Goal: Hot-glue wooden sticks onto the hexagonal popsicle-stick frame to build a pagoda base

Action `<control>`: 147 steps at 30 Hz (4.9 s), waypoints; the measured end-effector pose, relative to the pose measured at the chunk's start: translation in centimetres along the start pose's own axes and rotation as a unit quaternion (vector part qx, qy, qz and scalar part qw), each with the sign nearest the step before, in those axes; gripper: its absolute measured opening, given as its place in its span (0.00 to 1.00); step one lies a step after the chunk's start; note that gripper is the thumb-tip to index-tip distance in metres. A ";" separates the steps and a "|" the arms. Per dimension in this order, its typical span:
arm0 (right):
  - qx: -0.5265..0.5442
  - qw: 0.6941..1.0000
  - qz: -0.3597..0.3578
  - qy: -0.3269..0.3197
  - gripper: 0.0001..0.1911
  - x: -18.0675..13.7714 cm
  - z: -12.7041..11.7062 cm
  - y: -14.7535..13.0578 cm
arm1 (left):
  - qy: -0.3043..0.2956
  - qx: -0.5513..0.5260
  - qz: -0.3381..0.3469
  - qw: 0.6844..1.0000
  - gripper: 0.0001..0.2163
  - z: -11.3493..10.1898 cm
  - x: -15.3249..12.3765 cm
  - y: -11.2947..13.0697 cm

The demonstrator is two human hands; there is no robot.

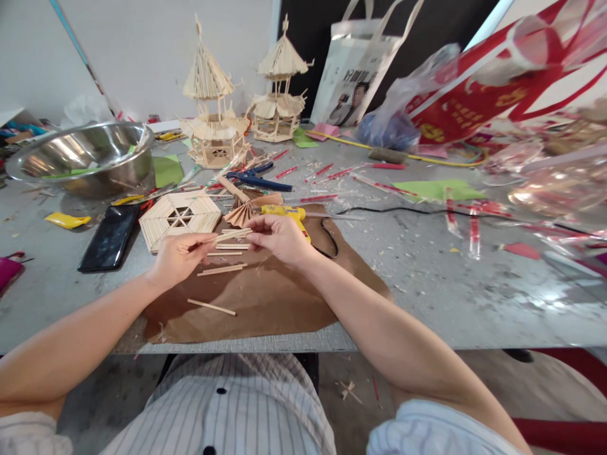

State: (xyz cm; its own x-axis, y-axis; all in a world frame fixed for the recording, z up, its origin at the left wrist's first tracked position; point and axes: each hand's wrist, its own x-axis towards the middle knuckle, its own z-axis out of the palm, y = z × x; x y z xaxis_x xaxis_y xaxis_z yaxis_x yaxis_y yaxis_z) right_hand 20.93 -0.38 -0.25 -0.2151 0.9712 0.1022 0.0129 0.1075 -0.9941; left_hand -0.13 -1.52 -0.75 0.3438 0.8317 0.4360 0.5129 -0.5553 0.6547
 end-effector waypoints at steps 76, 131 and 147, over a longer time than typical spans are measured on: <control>-0.035 0.995 -0.029 -0.091 0.09 0.3 -1.6 0.1 | -0.025 -0.024 -0.004 0.999 0.13 -0.2 0.5 -1.6; -0.388 0.885 -0.256 -0.021 0.11 -0.5 -1.0 1.4 | 0.004 0.151 0.123 0.981 0.11 -0.3 0.0 -1.2; -0.405 0.871 -0.277 -0.014 0.10 -0.7 -1.0 1.6 | 0.005 0.152 0.121 0.981 0.10 -0.3 0.0 -0.9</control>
State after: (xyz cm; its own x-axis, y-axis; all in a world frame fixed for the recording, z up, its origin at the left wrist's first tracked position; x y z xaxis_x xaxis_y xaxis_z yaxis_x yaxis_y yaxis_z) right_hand 22.10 -0.64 -1.84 -0.4310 0.7184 0.5460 0.5819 0.6838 -0.4403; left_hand -0.81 -1.05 -1.18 0.4774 0.6750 0.5626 0.6292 -0.7095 0.3173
